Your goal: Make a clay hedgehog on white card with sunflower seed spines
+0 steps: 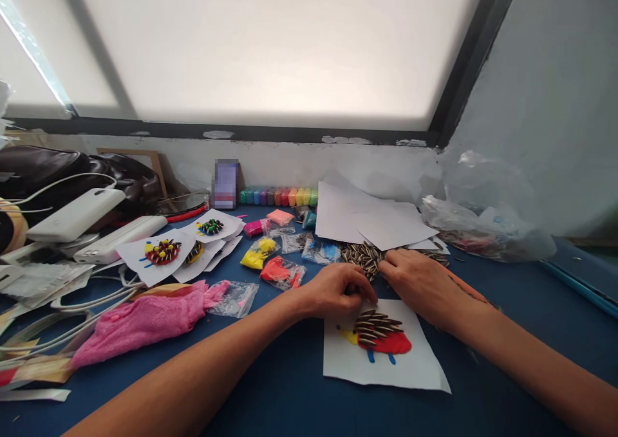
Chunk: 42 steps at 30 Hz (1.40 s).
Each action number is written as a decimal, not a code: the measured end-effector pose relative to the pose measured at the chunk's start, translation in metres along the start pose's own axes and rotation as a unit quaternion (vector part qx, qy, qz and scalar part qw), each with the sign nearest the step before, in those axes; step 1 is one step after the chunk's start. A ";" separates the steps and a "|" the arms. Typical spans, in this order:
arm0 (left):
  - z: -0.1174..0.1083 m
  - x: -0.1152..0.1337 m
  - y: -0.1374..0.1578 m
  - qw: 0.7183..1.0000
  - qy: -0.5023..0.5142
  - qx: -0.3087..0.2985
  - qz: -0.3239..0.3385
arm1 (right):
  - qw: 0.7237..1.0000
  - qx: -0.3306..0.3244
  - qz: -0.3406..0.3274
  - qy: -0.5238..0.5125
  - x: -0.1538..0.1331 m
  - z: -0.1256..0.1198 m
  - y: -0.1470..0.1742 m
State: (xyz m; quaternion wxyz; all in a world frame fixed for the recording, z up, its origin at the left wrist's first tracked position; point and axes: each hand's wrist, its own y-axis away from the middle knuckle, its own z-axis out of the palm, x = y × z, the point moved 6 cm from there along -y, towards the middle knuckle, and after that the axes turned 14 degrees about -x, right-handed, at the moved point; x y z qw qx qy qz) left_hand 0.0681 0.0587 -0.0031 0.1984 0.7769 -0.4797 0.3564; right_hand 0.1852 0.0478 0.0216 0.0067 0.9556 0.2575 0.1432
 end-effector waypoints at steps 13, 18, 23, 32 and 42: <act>-0.001 0.002 0.000 1.000 -0.004 -0.016 -0.015 | 0.991 -0.057 0.118 -0.035 0.018 -0.001 0.011; 0.000 0.001 0.000 1.000 -0.003 -0.012 -0.012 | 0.987 -0.084 0.139 -0.017 0.017 0.004 0.008; -0.001 0.002 0.001 1.000 -0.003 -0.014 -0.011 | 0.986 -0.091 0.142 -0.008 0.019 0.012 0.007; -0.001 0.002 0.000 1.000 -0.004 -0.015 -0.013 | 0.991 -0.029 0.113 -0.063 0.013 0.002 0.018; 0.000 -0.001 0.000 1.000 0.010 -0.011 -0.008 | 0.939 0.080 0.003 -0.334 -0.018 -0.013 0.073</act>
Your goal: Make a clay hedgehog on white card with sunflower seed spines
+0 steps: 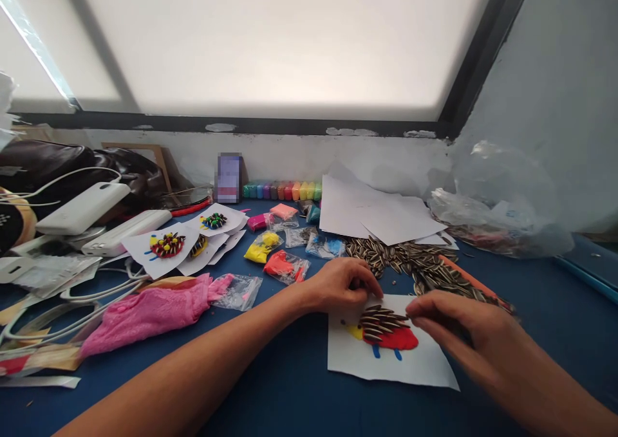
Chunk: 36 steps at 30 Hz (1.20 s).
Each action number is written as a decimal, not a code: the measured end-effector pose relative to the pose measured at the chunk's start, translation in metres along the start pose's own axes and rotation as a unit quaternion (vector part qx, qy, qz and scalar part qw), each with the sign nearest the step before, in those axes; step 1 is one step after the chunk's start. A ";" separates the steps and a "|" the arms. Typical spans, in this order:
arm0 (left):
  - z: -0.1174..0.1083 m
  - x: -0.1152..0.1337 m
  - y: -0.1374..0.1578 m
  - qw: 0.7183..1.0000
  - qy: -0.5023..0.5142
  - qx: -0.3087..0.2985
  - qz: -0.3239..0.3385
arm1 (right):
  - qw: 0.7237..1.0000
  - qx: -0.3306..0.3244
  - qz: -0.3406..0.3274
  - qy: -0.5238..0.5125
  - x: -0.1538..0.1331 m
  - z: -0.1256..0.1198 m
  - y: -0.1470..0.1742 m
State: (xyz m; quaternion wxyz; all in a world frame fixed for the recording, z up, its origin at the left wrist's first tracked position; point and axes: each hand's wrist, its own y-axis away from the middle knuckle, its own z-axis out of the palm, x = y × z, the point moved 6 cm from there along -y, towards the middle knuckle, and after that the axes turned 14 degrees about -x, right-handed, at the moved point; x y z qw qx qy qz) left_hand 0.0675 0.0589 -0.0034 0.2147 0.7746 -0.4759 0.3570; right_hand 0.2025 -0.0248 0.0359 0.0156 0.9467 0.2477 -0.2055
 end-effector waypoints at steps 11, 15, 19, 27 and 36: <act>0.001 -0.003 -0.001 1.000 -0.006 -0.001 0.003 | 0.998 0.000 -0.032 0.045 -0.016 0.027 0.011; 0.001 -0.003 -0.001 1.000 -0.013 -0.001 0.004 | 0.998 0.017 -0.027 0.062 -0.015 0.030 0.014; 0.001 -0.002 -0.001 1.000 -0.011 -0.003 0.002 | 0.995 0.042 -0.037 0.078 -0.018 0.030 0.013; 0.000 0.000 0.000 1.000 -0.017 -0.001 0.001 | 0.994 0.048 -0.028 0.095 -0.020 0.030 0.008; 0.000 0.000 0.000 1.000 -0.018 -0.001 0.004 | 0.994 0.045 -0.027 0.100 -0.022 0.033 0.006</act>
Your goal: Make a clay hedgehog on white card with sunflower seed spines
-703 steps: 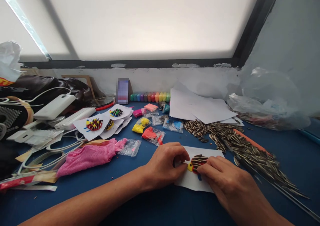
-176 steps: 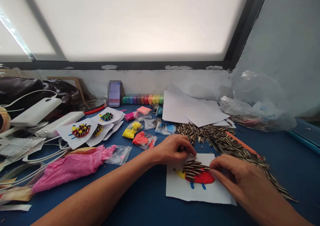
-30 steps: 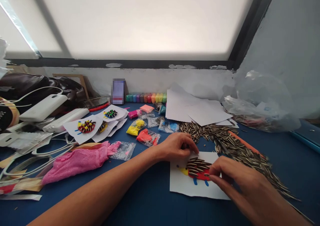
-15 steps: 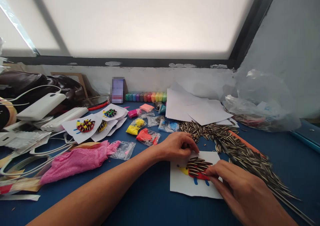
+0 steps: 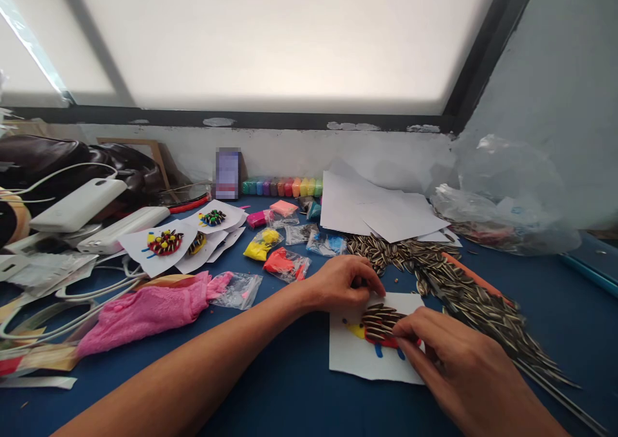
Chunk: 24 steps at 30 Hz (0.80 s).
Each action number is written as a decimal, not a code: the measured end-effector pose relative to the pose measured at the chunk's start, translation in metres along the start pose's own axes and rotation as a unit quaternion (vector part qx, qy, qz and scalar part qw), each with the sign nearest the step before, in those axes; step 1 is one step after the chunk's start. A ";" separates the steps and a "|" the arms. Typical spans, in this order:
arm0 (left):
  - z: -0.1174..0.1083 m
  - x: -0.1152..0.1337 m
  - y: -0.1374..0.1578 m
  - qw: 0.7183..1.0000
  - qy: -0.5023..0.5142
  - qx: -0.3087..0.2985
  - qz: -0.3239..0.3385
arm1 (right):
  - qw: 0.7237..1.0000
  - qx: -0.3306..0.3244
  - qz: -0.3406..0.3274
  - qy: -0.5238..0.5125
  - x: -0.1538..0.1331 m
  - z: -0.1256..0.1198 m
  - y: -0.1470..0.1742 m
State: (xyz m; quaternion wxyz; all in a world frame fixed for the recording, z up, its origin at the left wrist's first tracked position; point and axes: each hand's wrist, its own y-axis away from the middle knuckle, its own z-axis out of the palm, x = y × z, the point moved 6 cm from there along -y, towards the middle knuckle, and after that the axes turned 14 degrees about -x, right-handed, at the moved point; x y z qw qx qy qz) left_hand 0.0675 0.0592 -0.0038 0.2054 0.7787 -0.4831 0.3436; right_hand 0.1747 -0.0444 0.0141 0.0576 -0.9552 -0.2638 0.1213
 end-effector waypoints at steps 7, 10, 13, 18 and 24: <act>0.000 0.000 0.000 1.000 0.001 0.001 0.002 | 1.000 -0.010 0.008 0.012 0.002 0.006 0.001; 0.000 -0.001 0.000 1.000 0.000 -0.001 -0.001 | 1.000 -0.013 0.011 0.011 0.002 0.007 0.001; 0.000 -0.001 0.000 1.000 -0.002 0.002 -0.002 | 1.000 -0.016 0.012 0.005 0.002 0.007 0.000; 0.000 0.000 0.000 1.000 -0.001 0.001 0.004 | 1.000 -0.025 0.015 0.006 0.000 0.009 0.000; 0.000 0.001 0.000 1.000 -0.009 0.002 0.015 | 1.000 -0.019 0.002 0.013 -0.002 0.009 -0.003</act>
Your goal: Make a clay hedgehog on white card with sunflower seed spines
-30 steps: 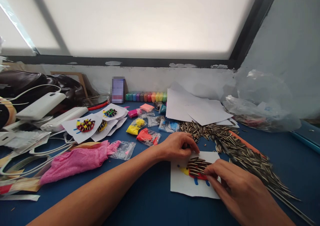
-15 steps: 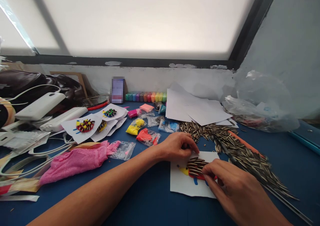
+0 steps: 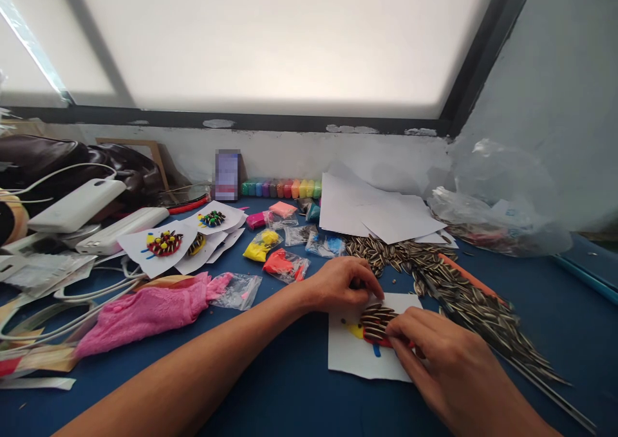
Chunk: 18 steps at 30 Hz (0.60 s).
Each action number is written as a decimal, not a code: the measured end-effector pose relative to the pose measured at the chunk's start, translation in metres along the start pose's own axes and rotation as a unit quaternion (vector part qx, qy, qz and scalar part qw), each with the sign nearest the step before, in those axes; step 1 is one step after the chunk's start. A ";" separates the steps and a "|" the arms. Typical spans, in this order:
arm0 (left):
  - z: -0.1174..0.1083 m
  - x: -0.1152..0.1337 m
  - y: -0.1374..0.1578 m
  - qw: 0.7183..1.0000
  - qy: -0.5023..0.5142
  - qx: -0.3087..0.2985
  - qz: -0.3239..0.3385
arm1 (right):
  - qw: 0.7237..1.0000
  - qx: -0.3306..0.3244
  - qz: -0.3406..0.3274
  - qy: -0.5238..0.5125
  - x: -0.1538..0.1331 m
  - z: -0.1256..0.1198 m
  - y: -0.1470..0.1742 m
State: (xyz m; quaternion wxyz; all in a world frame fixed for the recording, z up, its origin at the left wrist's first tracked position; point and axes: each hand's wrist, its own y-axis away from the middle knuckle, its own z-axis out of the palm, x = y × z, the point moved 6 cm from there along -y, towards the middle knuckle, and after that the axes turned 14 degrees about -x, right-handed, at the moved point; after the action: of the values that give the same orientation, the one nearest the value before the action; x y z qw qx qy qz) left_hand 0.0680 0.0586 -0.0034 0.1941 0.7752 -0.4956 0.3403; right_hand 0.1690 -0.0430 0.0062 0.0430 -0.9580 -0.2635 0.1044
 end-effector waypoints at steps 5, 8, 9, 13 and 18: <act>0.001 -0.002 -0.001 1.000 -0.001 0.005 0.002 | 1.000 -0.007 0.003 0.010 0.001 0.002 -0.003; 0.002 -0.002 0.000 1.000 -0.003 0.005 -0.001 | 1.000 -0.014 0.003 0.015 0.001 0.003 -0.004; 0.001 -0.002 0.000 1.000 -0.002 0.006 -0.002 | 1.000 -0.014 0.003 0.020 0.001 0.002 -0.003; 0.001 -0.001 0.000 1.000 0.001 0.003 -0.005 | 0.999 0.009 0.002 0.049 0.001 -0.006 -0.002; 0.001 -0.003 0.000 1.000 -0.001 0.001 -0.003 | 0.996 0.057 0.017 0.064 0.008 -0.028 0.001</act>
State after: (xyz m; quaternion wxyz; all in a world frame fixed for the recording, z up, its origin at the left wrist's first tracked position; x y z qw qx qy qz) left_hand 0.0678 0.0599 -0.0057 0.1937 0.7774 -0.4927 0.3397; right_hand 0.1824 -0.0401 0.0316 0.1127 -0.9630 -0.2376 0.0587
